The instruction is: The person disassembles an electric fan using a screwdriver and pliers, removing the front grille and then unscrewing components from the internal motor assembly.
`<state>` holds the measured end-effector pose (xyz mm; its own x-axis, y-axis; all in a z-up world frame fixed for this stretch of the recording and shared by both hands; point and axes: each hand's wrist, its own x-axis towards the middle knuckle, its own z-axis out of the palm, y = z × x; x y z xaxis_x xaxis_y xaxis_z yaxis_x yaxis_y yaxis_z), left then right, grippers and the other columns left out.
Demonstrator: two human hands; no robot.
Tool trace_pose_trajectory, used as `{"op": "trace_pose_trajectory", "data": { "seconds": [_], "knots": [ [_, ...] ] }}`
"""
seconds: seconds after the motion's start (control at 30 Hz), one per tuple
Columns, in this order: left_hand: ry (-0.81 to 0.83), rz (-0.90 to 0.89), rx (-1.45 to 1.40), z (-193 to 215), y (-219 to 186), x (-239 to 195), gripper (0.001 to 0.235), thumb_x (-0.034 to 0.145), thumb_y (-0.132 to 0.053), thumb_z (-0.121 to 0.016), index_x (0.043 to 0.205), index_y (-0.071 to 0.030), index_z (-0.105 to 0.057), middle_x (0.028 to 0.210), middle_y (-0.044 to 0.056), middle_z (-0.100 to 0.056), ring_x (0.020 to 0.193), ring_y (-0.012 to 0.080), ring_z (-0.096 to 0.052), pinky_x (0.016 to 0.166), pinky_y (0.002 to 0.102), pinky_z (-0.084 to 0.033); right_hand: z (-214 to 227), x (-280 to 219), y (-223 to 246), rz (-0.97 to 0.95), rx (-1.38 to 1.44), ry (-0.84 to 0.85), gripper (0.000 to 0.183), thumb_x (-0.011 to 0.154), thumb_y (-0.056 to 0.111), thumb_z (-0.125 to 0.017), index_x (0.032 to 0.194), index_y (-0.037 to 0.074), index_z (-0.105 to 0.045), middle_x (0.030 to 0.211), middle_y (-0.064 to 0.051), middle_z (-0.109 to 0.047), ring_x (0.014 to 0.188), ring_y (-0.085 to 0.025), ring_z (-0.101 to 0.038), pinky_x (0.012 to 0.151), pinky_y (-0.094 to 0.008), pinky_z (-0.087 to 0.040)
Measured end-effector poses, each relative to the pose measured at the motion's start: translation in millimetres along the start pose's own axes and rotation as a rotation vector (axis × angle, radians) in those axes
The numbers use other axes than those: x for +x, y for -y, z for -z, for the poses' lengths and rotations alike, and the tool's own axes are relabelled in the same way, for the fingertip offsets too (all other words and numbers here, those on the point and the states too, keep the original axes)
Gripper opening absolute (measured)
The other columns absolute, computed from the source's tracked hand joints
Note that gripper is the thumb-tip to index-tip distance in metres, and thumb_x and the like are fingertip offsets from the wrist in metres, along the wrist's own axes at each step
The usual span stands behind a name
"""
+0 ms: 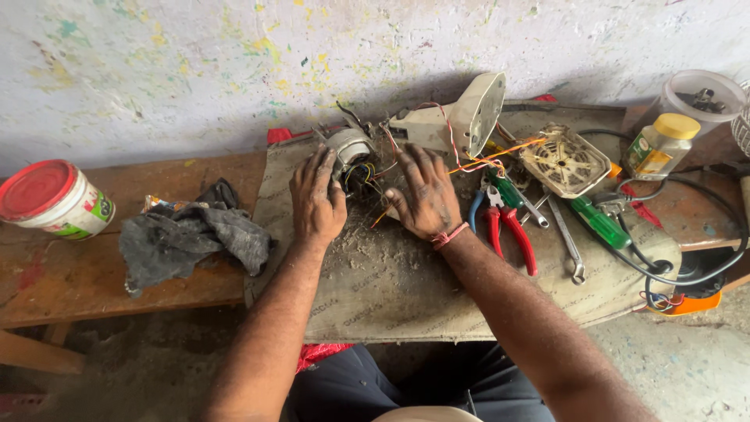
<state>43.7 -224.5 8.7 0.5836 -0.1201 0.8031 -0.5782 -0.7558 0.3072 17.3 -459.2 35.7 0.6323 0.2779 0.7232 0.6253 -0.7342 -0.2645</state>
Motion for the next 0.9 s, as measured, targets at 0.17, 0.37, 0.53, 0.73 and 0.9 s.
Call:
{"op": "trace_pose_trajectory", "data": {
  "seconds": [0.17,0.37,0.53,0.73,0.9],
  "knots": [
    [-0.011,-0.003,-0.022,1,1,-3,0.060,0.087,-0.004,-0.062,0.146,-0.001,-0.054,0.154,0.020,-0.050,0.140,0.0421,-0.046,0.120,0.054,-0.033,-11,-1,-3,-0.023,0.052,0.185,0.066,0.098,0.040,-0.063,0.147,-0.001,-0.050,0.147,-0.023,-0.055,0.135,-0.043,-0.048,0.112,-0.052,-0.039],
    [0.028,0.018,-0.006,0,3,-4,0.058,0.087,-0.005,-0.062,0.145,-0.003,-0.055,0.153,0.018,-0.054,0.139,0.0412,-0.048,0.120,0.055,-0.033,-21,-7,-15,-0.044,0.192,0.253,0.064,0.100,0.044,-0.059,0.145,-0.001,-0.053,0.137,-0.023,-0.062,0.129,-0.044,-0.051,0.108,-0.052,-0.042],
    [-0.009,0.002,-0.010,0,5,-8,0.059,0.089,-0.007,-0.062,0.147,-0.001,-0.054,0.153,0.021,-0.052,0.141,0.0406,-0.047,0.121,0.054,-0.034,-29,-9,-24,-0.038,0.157,0.170,0.050,0.104,0.040,-0.058,0.131,-0.002,-0.061,0.121,-0.023,-0.065,0.116,-0.043,-0.058,0.102,-0.053,-0.045],
    [0.047,-0.073,0.088,-1,-4,-18,0.037,0.092,-0.024,-0.068,0.128,-0.015,-0.065,0.144,0.015,-0.055,0.133,0.0380,-0.049,0.116,0.051,-0.038,-12,-7,-13,-0.081,0.091,-0.125,0.029,0.096,0.016,-0.067,0.119,0.000,-0.064,0.112,-0.021,-0.063,0.102,-0.042,-0.058,0.086,-0.050,-0.050],
    [0.123,-0.204,0.113,1,-17,-8,0.051,0.088,-0.033,-0.070,0.135,-0.013,-0.066,0.152,0.025,-0.042,0.141,0.0460,-0.037,0.118,0.065,-0.029,-11,-3,-8,-0.033,0.104,-0.116,0.027,0.093,0.011,-0.069,0.117,0.000,-0.064,0.115,-0.021,-0.063,0.102,-0.041,-0.059,0.085,-0.049,-0.052]
  ]
}}
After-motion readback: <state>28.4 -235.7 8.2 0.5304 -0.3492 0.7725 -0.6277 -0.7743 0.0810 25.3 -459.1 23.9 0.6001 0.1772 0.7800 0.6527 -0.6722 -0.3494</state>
